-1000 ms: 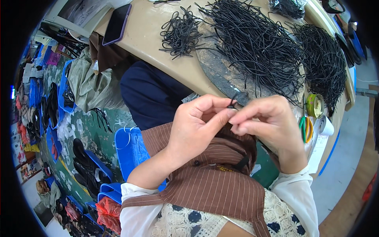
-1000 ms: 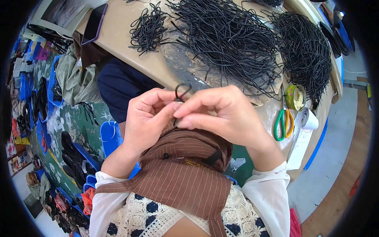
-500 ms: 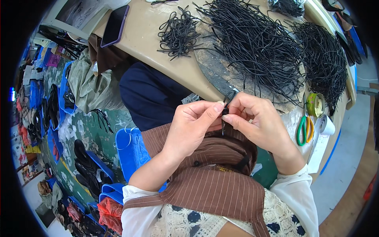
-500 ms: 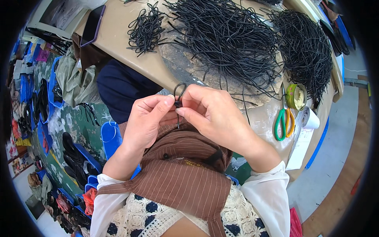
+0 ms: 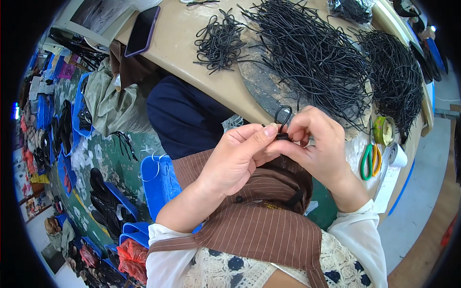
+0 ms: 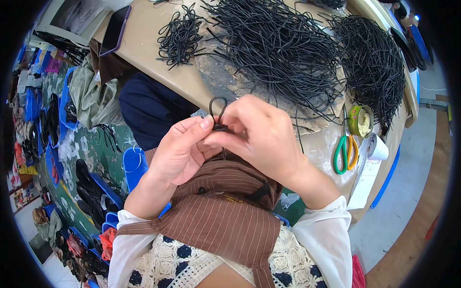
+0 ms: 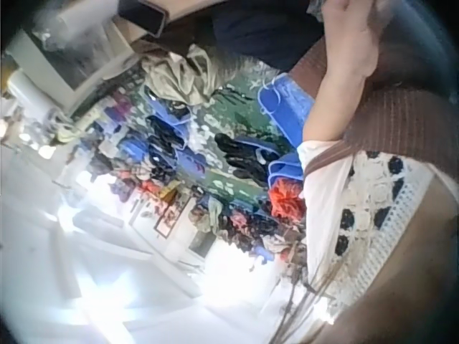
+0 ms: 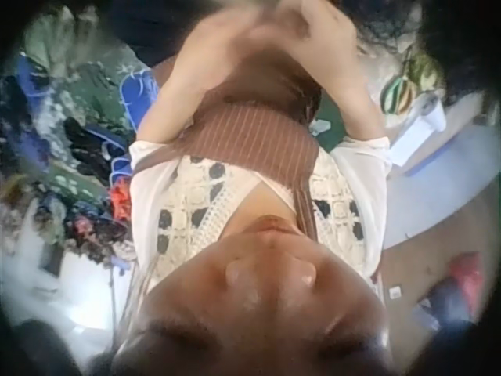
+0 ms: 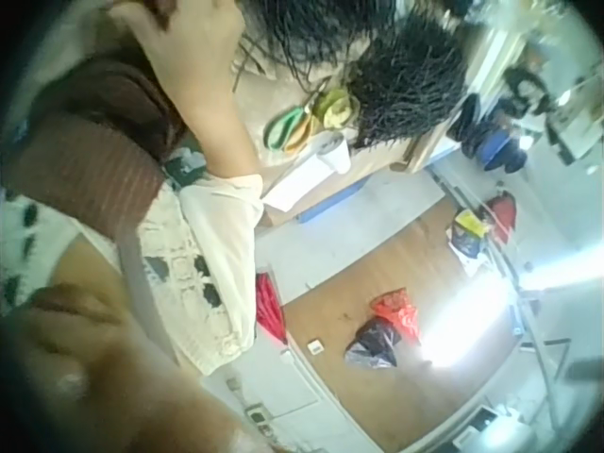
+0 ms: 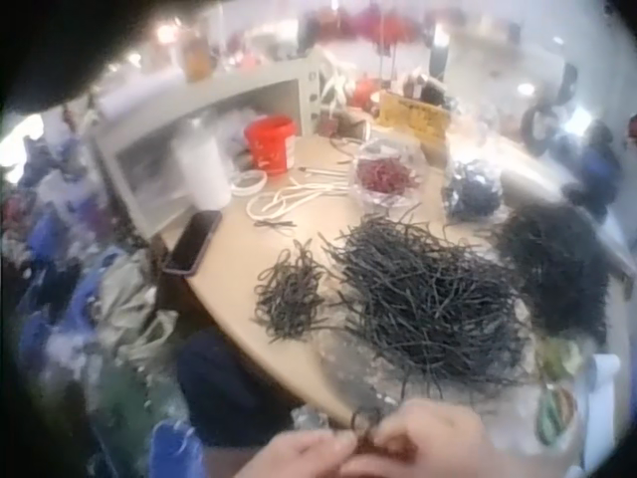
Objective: The person sits at a workbench and repeatedly ties small black elastic bands into knots by hand. They pick up individual bands from a large pile on the table, form a loop, and pull the ends through to secure the knot. The finished knotted bands are placed back onto the pile.
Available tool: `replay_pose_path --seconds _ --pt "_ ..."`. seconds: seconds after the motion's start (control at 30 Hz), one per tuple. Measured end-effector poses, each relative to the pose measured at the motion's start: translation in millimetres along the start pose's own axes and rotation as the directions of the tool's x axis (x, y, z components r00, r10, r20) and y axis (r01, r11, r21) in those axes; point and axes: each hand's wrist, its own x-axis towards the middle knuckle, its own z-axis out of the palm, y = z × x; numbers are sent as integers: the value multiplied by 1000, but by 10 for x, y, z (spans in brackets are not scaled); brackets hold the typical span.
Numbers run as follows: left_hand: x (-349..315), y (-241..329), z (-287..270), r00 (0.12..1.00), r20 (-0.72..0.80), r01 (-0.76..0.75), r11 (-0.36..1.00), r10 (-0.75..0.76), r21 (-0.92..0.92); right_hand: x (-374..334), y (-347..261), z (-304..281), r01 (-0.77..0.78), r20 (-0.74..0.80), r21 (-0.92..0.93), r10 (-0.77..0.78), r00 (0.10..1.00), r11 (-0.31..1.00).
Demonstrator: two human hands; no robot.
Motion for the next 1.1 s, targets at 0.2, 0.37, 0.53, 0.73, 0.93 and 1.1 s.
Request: replay_pose_path --seconds 0.2,0.37,0.53,0.73,0.93,1.1 --pt "42 10 -45 995 -66 -63 990 72 128 -126 131 83 -123 -56 214 138 989 969" --pt "56 59 3 955 -74 -242 899 287 366 -145 41 49 -435 112 516 446 888 738" --pt "53 83 -4 924 -27 -323 816 382 480 -108 30 -18 -558 296 593 488 821 580" --pt "47 72 0 892 -1 -385 762 451 520 -169 113 37 -560 373 710 446 814 427" --pt "80 4 -154 817 130 -509 596 563 621 -165 69 -19 -487 263 577 415 871 656" --pt "36 407 -231 931 364 -111 924 -32 365 161 49 -339 -223 347 302 111 931 927"
